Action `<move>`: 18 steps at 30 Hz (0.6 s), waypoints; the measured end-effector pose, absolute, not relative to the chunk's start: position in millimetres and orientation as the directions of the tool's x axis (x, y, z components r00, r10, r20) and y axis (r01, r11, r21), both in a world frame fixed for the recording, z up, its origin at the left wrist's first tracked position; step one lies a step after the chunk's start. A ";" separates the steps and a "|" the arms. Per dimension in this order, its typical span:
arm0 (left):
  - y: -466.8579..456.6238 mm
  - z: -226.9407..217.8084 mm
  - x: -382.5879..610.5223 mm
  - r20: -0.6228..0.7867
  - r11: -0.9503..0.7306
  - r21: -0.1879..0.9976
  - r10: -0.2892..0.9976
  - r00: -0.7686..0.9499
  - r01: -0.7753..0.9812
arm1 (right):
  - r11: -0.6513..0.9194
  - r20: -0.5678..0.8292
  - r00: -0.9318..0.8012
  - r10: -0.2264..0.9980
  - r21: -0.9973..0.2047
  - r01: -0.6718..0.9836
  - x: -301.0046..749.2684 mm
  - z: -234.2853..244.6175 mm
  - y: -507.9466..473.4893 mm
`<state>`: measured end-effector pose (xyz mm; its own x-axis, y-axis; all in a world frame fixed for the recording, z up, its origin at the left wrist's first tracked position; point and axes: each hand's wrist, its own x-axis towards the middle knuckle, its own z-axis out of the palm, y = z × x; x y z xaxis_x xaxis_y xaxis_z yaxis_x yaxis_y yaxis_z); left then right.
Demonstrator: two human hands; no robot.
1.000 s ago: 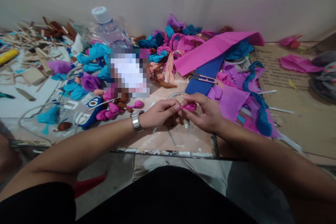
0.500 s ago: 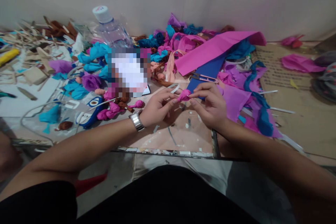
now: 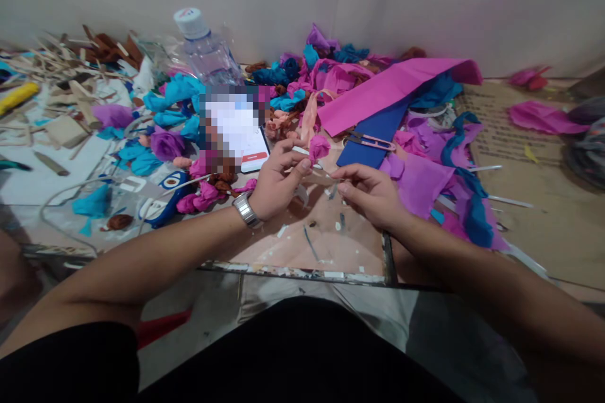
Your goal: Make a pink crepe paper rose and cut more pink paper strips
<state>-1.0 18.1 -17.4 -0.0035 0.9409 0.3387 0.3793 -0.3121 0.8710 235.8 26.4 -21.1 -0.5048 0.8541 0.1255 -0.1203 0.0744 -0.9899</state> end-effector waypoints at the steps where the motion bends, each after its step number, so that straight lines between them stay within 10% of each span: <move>1: 17.0 -17.5 -0.1 0.339 -0.312 0.874 0.941 -0.007 0.371 | -0.001 0.064 -0.543 0.837 -0.993 -0.118 235.8 -22.7 26.8; 18: 1.7 -14.0 9.9 0.175 -0.188 0.975 0.978 0.115 0.117 | -0.309 -0.014 -0.682 0.731 -0.898 -0.313 231.6 -23.8 27.9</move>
<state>9.9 1.7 -14.0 0.1148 0.9779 0.1749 0.1175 -0.1882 0.9751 231.6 27.9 -23.8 -0.6822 0.7310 -0.0139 -0.3133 -0.3095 -0.8978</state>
